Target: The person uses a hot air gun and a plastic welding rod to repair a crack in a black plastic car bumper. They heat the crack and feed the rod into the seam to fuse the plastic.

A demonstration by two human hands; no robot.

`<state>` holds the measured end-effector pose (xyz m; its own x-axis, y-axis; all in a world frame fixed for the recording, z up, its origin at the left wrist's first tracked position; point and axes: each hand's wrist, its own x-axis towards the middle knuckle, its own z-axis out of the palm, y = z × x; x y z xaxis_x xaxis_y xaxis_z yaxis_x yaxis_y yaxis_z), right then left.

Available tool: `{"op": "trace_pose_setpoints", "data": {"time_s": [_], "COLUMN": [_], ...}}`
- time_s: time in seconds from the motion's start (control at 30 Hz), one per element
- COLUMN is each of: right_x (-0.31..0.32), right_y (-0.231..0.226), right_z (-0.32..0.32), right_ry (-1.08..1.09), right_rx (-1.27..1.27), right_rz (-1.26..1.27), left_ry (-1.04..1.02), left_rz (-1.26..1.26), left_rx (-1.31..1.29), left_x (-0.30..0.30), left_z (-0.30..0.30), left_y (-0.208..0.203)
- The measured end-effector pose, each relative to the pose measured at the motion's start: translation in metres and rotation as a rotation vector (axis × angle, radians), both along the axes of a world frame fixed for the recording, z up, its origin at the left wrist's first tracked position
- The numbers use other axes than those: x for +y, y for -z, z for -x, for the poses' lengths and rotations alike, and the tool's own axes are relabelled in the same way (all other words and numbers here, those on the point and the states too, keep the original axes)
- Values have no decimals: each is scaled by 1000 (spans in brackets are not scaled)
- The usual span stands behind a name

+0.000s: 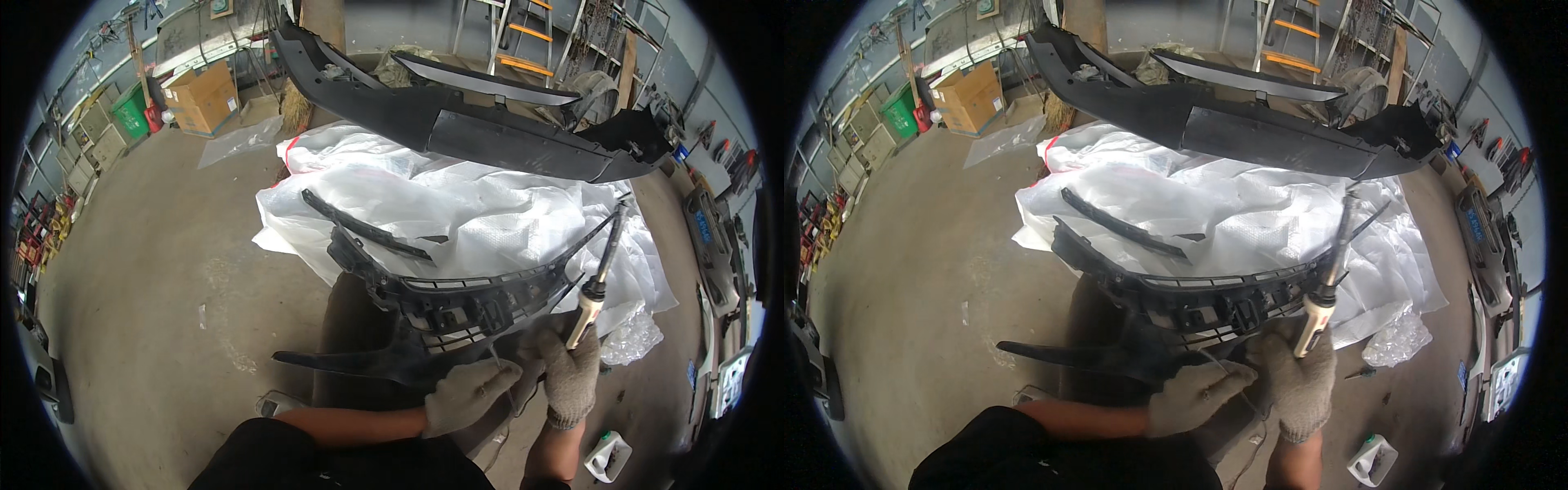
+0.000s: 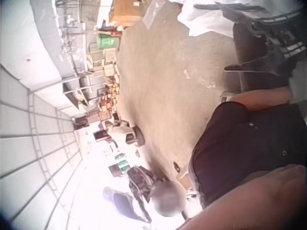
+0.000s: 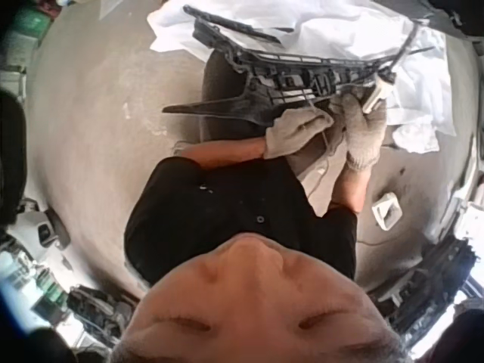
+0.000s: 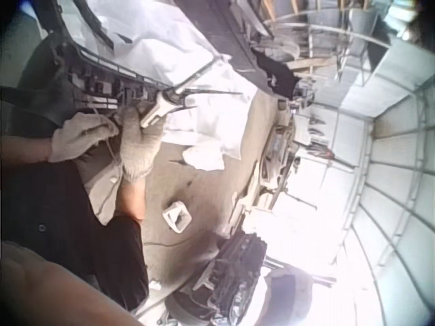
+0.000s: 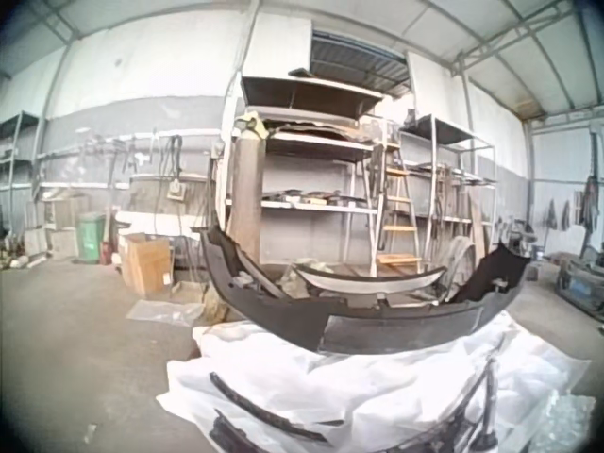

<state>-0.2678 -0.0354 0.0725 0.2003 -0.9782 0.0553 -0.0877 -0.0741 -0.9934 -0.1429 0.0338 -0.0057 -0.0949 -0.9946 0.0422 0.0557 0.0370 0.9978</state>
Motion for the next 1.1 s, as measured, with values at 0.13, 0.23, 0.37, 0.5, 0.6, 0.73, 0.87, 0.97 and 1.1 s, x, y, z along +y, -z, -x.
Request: {"op": "trace_pose_setpoints", "data": {"time_s": [0.13,0.23,0.37,0.5,0.6,0.73,0.87,0.97,1.1], "right_x": [-24,-47,-58,-66,-54,-50,-57,-70,-72], "right_y": [-3,5,30,37,45,63,59,62,63], "right_z": [21,48,61,38,18,25,16,17,4], "right_ry": [114,102,98,-10,-98,-122,-221,-422,-452], "right_rx": [105,111,90,83,-171,-171,-304,-541,-385], "right_rz": [113,125,108,132,98,105,54,-54,16], "left_ry": [60,-24,-134,-433,-606,-1164,-555,-560,-704], "left_rz": [-60,154,407,976,901,701,703,796,702], "left_rx": [270,233,-235,42,-198,-644,-215,-61,305], "left_x": [21,49,74,110,116,94,131,153,191], "left_z": [-24,-57,-141,-188,-221,-263,-348,-436,-516], "left_y": [-57,-83,-81,-224,-264,-237,-246,-240,-180]}}
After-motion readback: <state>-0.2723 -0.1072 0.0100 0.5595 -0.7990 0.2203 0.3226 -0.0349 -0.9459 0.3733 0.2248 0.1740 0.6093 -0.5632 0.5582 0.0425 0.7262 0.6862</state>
